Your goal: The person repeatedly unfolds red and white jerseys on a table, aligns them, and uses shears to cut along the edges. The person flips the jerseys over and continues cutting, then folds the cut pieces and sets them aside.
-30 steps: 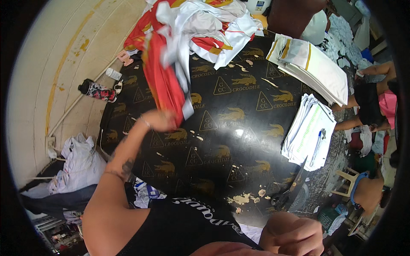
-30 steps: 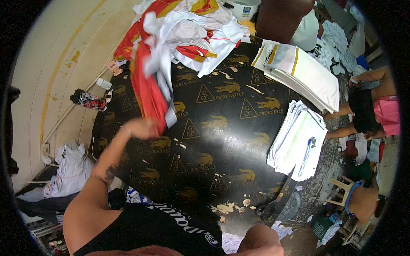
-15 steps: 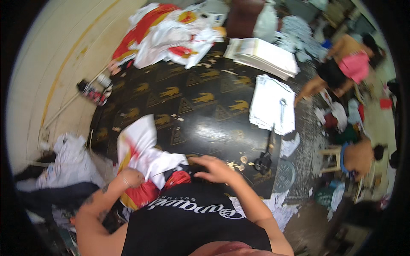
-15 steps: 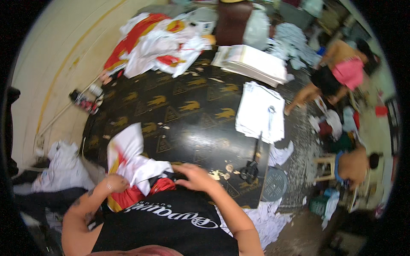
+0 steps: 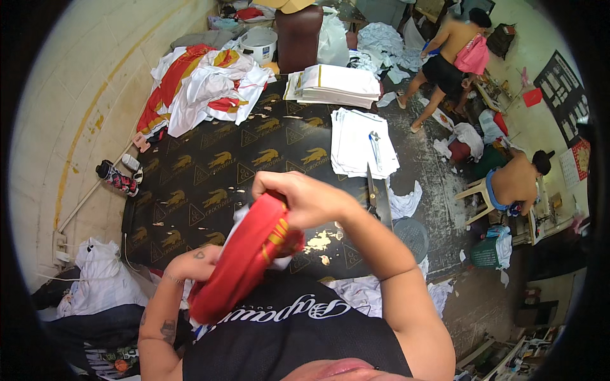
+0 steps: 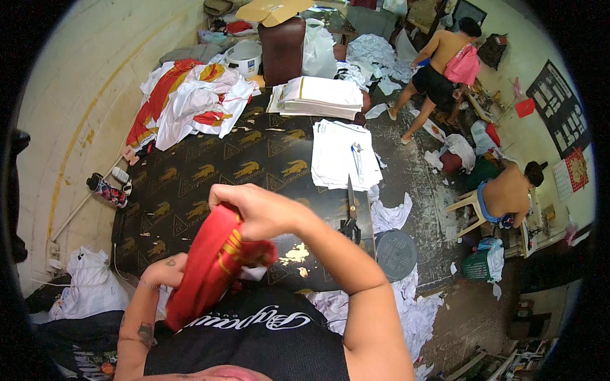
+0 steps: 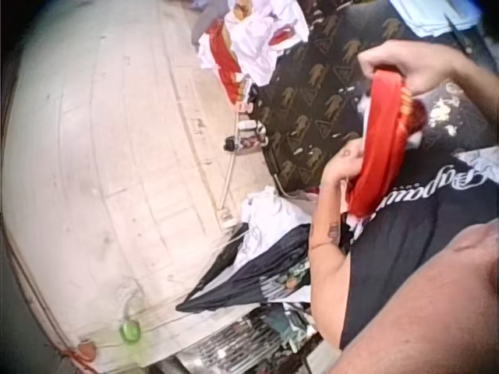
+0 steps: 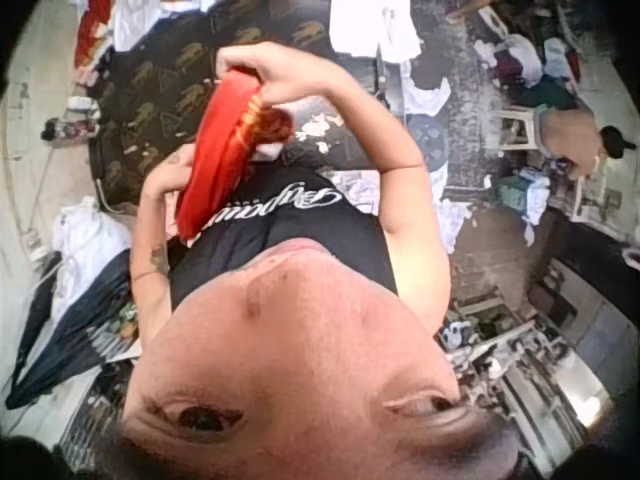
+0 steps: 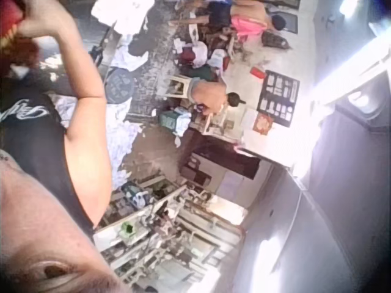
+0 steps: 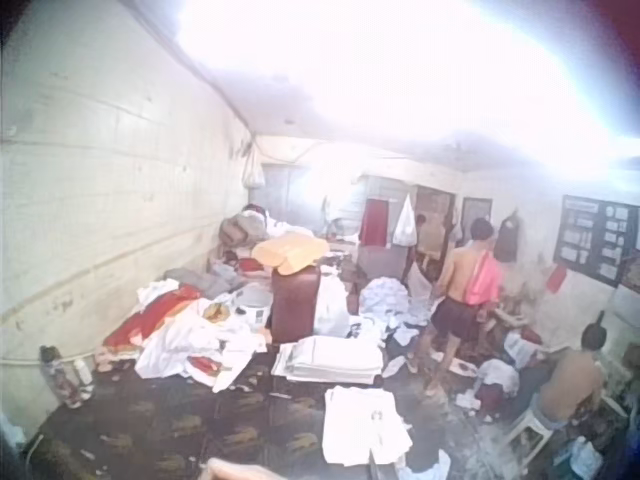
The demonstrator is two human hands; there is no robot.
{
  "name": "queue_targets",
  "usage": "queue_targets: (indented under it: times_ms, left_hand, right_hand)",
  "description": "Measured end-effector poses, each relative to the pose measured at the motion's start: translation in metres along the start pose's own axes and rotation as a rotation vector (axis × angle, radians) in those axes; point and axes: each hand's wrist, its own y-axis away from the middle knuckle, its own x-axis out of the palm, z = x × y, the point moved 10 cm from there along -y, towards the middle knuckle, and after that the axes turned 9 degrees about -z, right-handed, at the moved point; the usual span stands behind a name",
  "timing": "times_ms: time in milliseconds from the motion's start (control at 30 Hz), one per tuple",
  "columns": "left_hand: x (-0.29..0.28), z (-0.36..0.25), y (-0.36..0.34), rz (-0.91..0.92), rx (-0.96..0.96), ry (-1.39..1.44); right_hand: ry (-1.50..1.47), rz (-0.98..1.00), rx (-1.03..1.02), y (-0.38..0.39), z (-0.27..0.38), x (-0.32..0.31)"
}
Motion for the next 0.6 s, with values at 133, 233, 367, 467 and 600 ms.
queue_targets:
  times_ms: [133, 233, 367, 467, 600]
  left_hand:
    - [-0.128, 0.001, 0.125, -0.817, 0.116, -0.6]
    - [-0.182, -0.011, 0.26, -1.248, 0.355, -0.485]
    - [-0.174, -0.035, 0.367, -1.363, 0.84, -0.277]
    - [-0.166, -0.027, 0.361, -1.451, 0.903, 0.101]
    - [-0.217, 0.01, 0.204, -0.894, 0.422, 0.417]
  right_hand:
    - [0.658, 0.339, 0.278, 0.037, -0.013, 0.005]
    - [0.713, 0.673, 0.499, 0.077, -0.049, 0.027]
    - [0.438, 0.249, 0.369, 0.069, 0.011, -0.021]
    - [-0.037, 0.407, 0.314, 0.085, 0.094, -0.026]
    - [0.081, 0.369, -0.008, 0.011, 0.116, -0.058]
